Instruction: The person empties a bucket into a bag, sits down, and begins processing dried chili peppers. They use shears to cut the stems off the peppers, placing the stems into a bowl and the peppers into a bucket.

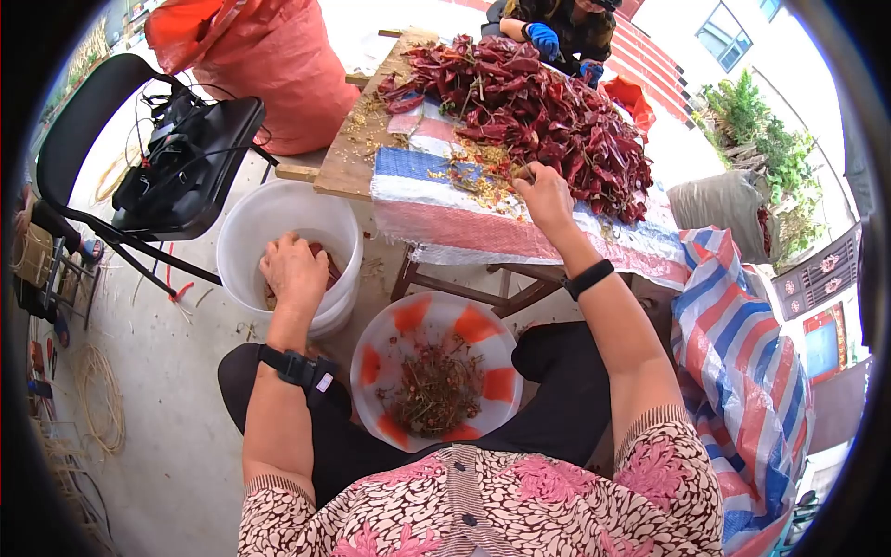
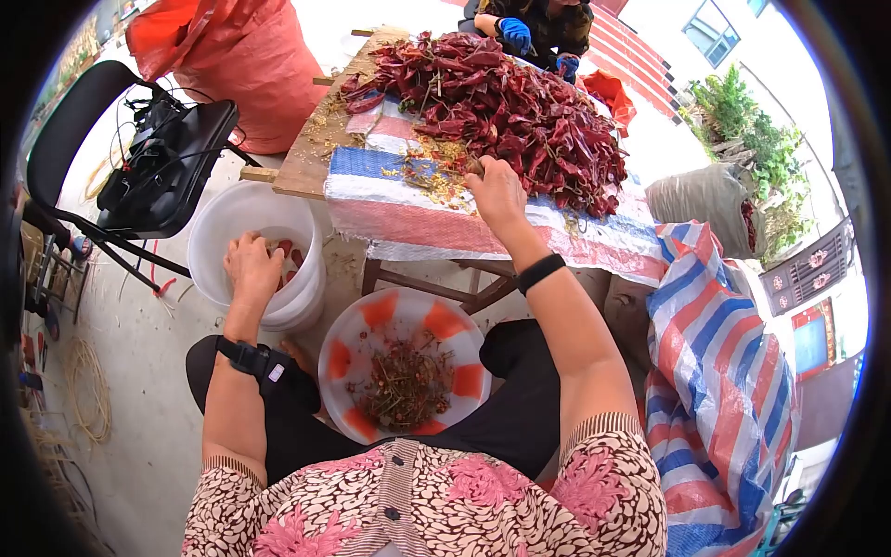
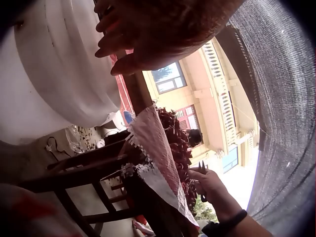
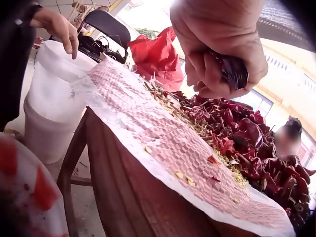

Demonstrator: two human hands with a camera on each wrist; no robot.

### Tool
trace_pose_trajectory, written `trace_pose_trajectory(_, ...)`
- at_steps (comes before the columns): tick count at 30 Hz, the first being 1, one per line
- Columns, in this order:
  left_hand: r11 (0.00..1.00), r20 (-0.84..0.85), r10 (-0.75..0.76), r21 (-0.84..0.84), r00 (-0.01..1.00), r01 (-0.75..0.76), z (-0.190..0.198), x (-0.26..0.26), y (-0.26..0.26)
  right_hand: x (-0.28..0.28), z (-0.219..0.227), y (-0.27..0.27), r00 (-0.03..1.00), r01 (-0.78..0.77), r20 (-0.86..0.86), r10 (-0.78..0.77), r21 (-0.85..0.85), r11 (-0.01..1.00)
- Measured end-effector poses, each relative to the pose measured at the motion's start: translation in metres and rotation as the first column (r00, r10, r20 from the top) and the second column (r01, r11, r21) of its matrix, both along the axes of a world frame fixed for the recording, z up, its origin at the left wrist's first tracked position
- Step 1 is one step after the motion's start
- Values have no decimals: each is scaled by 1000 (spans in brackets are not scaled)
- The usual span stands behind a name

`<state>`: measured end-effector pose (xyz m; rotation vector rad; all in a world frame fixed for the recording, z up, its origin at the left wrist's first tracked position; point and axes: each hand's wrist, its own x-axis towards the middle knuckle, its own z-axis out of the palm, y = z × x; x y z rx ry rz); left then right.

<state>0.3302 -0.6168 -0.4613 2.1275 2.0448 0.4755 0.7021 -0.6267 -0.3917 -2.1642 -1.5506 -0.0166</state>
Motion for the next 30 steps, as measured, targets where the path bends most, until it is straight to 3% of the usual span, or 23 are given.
trace_pose_trajectory(2,994,-49,3,109,999,3,-4,1,-2,-2,2,19,994,99,53,-96,-43,994)
trace_pose_trajectory(5,986,107,-83,155,991,66,-10,1,-1,-2,-5,32,986,127,125,-113,-111,986)
trace_pose_trajectory(9,984,353,-147,147,924,100,-11,4,1,9,-12,38,981,193,33,-190,-107,975)
trace_pose_trajectory(10,973,424,-204,187,883,135,-12,4,2,14,-17,37,985,169,46,-169,0,986)
trace_pose_trajectory(11,958,489,-263,232,832,166,-12,4,3,21,-21,37,991,117,-73,-112,72,991)
trace_pose_trajectory(14,963,777,-219,76,590,258,4,18,-9,31,-25,37,929,-27,-337,151,345,938)
trace_pose_trajectory(15,939,838,-210,28,504,344,5,23,-11,28,-22,31,829,-13,-529,182,307,952)
trace_pose_trajectory(17,859,933,-154,-36,326,510,6,32,-17,10,-9,3,513,-17,-834,203,226,974)
trace_pose_trajectory(21,671,983,-124,-17,135,742,22,49,-38,-54,-1,-52,-52,-162,-975,215,221,962)
trace_pose_trajectory(24,630,989,-150,86,12,772,16,62,-46,-93,-16,-85,-270,-256,-951,154,225,940)
trace_pose_trajectory(26,604,996,-38,84,-77,793,15,67,-52,-113,-26,-101,-435,-294,-897,82,228,928)
trace_pose_trajectory(28,582,988,47,94,-149,808,10,71,-53,-124,-38,-110,-508,-334,-861,27,226,915)
trace_pose_trajectory(30,592,988,51,88,-146,801,6,71,-51,-133,-41,-116,-546,-345,-837,-14,211,915)
